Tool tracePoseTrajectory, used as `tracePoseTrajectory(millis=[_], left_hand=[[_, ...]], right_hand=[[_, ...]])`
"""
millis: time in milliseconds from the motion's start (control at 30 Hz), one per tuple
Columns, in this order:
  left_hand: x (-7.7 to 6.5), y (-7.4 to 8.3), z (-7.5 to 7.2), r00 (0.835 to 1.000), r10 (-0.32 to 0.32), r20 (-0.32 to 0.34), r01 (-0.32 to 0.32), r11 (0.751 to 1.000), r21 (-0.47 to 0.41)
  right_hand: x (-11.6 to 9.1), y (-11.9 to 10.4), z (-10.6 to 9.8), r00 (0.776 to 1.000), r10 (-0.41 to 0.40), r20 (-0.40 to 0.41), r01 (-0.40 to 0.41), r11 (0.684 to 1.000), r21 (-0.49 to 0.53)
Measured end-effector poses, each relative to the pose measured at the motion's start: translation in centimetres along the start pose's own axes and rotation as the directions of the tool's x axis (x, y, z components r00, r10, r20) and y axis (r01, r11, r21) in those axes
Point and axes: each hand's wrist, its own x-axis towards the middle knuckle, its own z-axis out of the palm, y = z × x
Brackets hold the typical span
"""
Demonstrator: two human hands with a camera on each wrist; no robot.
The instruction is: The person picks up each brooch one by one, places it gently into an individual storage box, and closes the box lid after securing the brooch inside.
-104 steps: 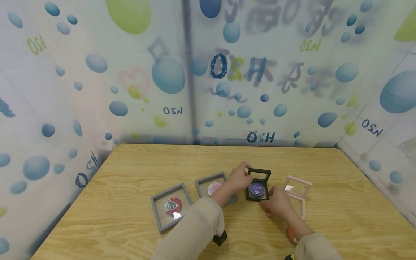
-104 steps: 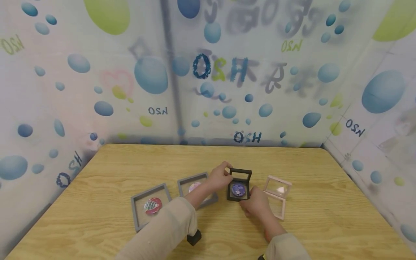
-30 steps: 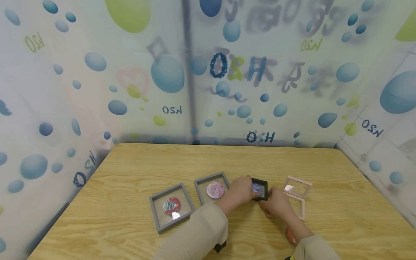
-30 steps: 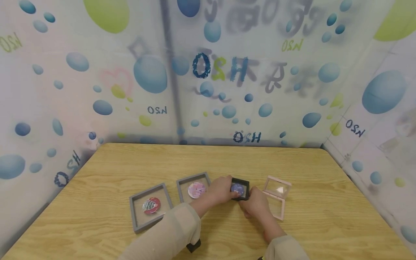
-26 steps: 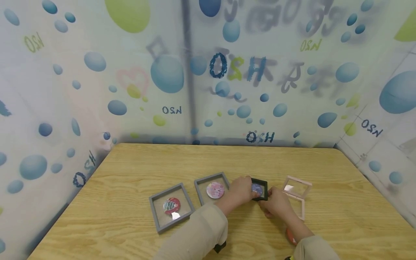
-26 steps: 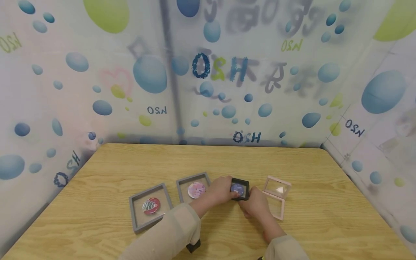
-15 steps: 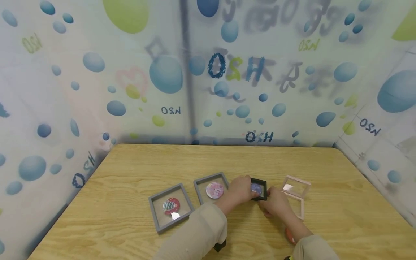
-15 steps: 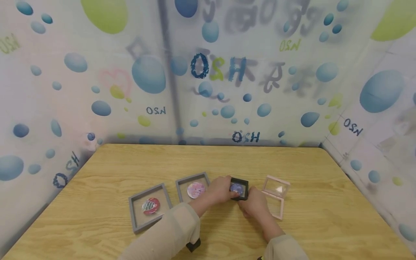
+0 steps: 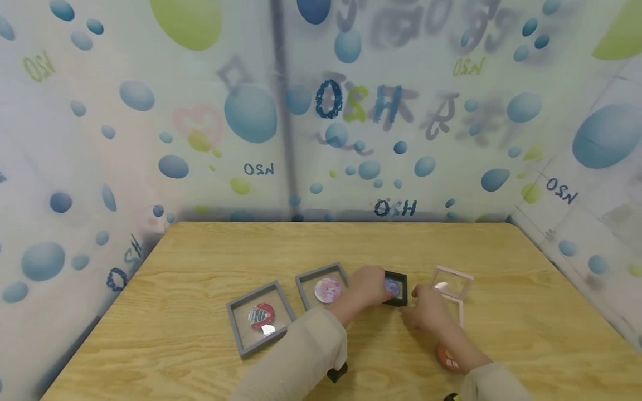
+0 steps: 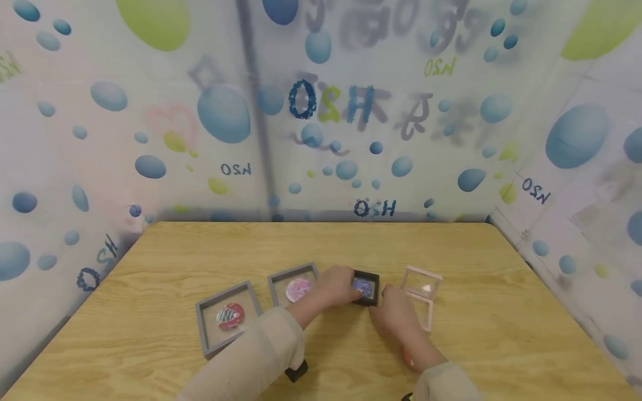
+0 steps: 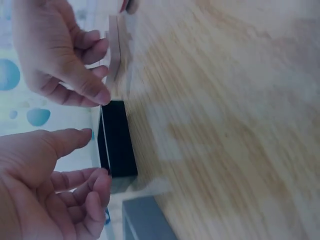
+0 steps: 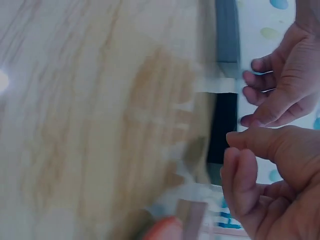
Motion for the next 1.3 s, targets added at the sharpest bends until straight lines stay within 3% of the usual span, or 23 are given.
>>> tracePoseTrajectory(millis=[267,400,600,767,967,1200,1300], left_hand=[[-1.2,2.0,0.3,0.988,0.077,0.137,-0.053,0.983,-0.173],[-1.8,3.7,1.0,0.976,0.128,0.176,-0.099,0.981,-0.165],[-2.1,5.8,2.3,0.967,0.192,0.166,-0.178,0.979,-0.094],[-2.7,6.9,3.0,0.971,0.163,0.176,-0.143,0.982,-0.122],[-3.5,7.8,3.9,0.975,0.116,0.191,-0.094,0.988,-0.124],[-3.9,8.7,4.1,0.979,0.13,0.157,-0.121,0.99,-0.065],[-4.0,9.0,4.2,0.983,0.112,0.145,-0.106,0.993,-0.049]], right_hand=[[-1.2,0.3,-2.0,1.0,0.003,-0.002,-0.003,1.0,-0.027],[-2.2,1.1,-2.7,1.0,0.006,-0.027,-0.007,0.999,-0.035],[-4.0,3.2,-3.9,0.997,0.064,-0.038,-0.067,0.995,-0.075],[-5.5,5.0,-4.6,0.99,0.141,0.016,-0.139,0.988,-0.066],[-6.8,6.1,-3.6,0.971,0.226,0.076,-0.226,0.974,-0.009],[-7.4,6.3,-2.9,0.961,0.267,0.077,-0.274,0.957,0.101],[-7.6,6.2,-3.0,0.955,0.284,0.083,-0.293,0.947,0.129]])
